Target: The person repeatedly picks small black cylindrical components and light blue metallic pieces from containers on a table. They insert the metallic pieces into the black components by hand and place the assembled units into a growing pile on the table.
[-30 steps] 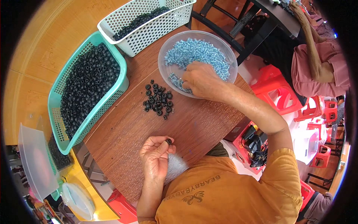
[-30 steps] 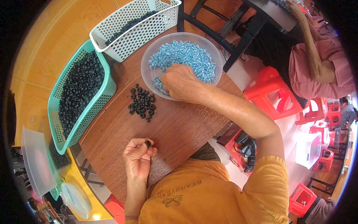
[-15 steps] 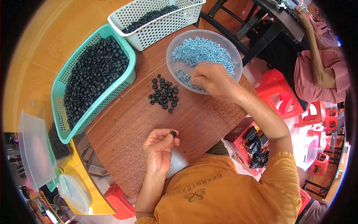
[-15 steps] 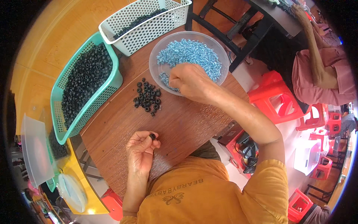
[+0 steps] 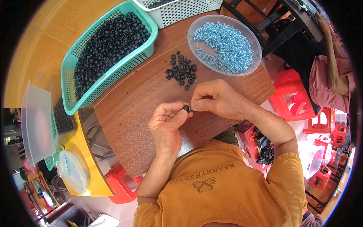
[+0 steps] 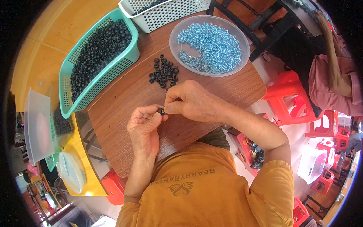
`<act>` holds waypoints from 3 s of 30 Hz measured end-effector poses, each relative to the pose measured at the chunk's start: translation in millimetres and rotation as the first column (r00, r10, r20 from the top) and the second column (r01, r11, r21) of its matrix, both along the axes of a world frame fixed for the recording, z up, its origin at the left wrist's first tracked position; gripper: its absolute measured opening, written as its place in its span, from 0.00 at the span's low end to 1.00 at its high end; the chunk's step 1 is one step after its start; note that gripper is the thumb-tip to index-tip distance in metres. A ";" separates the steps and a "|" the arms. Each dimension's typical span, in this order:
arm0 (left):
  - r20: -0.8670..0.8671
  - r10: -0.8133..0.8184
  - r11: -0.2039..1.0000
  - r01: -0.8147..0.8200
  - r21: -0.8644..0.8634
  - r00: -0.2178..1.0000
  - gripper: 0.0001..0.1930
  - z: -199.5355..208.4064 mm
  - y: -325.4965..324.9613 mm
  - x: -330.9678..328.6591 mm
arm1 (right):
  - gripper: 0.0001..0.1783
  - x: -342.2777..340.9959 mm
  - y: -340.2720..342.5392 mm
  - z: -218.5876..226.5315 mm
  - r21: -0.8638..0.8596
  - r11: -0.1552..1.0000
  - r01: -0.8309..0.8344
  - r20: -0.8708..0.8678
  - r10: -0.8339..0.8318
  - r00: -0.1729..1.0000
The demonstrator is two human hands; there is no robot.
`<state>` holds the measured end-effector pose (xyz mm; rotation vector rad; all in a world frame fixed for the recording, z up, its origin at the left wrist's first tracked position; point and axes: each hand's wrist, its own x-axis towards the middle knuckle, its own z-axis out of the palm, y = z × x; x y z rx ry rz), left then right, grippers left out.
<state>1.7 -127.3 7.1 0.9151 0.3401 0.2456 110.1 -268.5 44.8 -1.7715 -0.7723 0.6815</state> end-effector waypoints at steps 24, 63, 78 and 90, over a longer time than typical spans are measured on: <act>0.006 -0.111 0.932 0.106 -0.346 0.994 0.07 -21.8 14.4 -8.8 | 0.16 -20.7 8.0 -27.2 -0.040 0.985 0.169 -0.134 -0.173 0.976; -0.050 -0.066 0.965 0.051 -0.256 0.997 0.06 -25.2 20.0 -7.4 | 0.05 -11.4 34.6 -66.9 0.218 0.949 0.226 0.753 -0.311 0.579; -0.022 0.047 0.993 -0.049 -0.108 0.999 0.08 -19.7 8.9 -8.9 | 0.05 -34.7 21.3 -28.3 0.173 0.970 0.169 0.308 -0.216 0.926; -0.068 0.057 0.992 -0.064 -0.105 0.996 0.07 -13.6 6.8 -8.5 | 0.04 -42.2 22.9 -29.3 0.257 0.939 0.228 0.391 -0.317 0.864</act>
